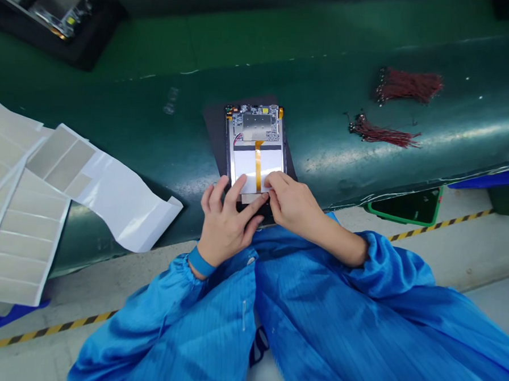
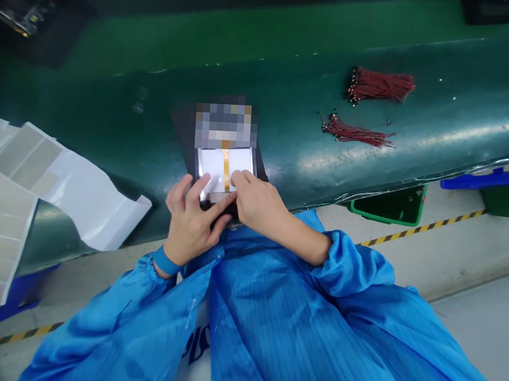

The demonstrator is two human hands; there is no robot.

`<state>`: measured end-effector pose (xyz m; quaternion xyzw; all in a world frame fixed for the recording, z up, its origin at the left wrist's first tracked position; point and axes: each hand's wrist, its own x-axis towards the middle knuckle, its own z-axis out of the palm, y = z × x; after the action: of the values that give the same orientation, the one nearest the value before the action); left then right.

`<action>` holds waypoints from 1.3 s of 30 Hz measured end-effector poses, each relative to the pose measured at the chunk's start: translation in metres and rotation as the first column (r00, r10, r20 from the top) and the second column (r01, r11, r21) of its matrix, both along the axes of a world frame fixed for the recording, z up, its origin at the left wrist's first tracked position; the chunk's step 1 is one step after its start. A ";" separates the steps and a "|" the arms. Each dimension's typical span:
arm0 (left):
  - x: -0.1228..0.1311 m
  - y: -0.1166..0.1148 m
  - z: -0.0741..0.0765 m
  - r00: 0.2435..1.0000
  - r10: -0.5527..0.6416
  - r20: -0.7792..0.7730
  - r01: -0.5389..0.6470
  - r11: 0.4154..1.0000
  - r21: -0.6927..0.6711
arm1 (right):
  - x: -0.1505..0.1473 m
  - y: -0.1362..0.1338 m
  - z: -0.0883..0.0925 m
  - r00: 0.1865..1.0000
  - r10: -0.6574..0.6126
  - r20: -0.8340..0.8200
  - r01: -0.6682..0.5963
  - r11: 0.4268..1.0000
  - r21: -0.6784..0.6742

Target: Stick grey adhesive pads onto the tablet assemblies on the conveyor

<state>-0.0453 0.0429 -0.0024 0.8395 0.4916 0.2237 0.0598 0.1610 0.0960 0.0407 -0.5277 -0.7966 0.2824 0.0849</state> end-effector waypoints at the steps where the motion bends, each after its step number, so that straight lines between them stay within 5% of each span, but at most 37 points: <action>1: -0.007 -0.001 0.000 1.000 0.012 -0.010 -0.012 1.000 -0.004 | 0.000 0.000 -0.001 1.000 0.008 0.008 -0.008 1.000 0.012; 6: -0.026 -0.008 0.002 0.996 0.084 -0.037 -0.084 0.996 0.006 | 0.007 -0.009 -0.013 0.995 0.073 -0.074 -0.061 0.986 0.155; 10: -0.017 -0.012 0.001 0.998 0.068 -0.016 -0.067 0.997 0.045 | 0.018 -0.021 -0.027 0.980 0.199 -0.011 -0.175 0.888 0.426; 13: -0.021 -0.012 0.000 0.997 0.075 -0.036 -0.073 0.996 0.048 | 0.025 -0.026 -0.032 0.983 0.153 0.100 -0.182 0.847 0.499; 19: -0.020 -0.012 0.002 0.997 0.069 -0.045 -0.067 0.997 0.037 | 0.028 -0.032 -0.030 0.993 0.066 0.095 -0.105 0.856 0.506; 23: -0.004 -0.010 0.000 0.999 0.019 -0.035 -0.017 0.998 0.056 | 0.027 -0.034 -0.028 0.984 0.118 0.131 -0.168 0.853 0.494; 29: -0.024 -0.011 0.000 0.995 0.095 -0.024 -0.095 0.995 0.032 | 0.033 -0.031 -0.026 0.988 0.080 0.132 -0.137 0.847 0.513; 35: -0.006 -0.010 0.000 0.999 0.037 -0.004 -0.037 0.998 0.045 | 0.026 -0.034 -0.029 0.976 0.144 0.162 -0.207 0.843 0.496; 39: -0.017 -0.012 -0.002 0.997 0.060 -0.039 -0.058 0.997 0.052 | 0.039 -0.031 -0.026 0.969 0.135 0.206 -0.214 0.876 0.432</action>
<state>-0.0621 0.0312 -0.0047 0.8301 0.5116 0.2208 0.0220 0.2004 0.0648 0.0148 -0.4413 -0.8890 0.0508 0.1111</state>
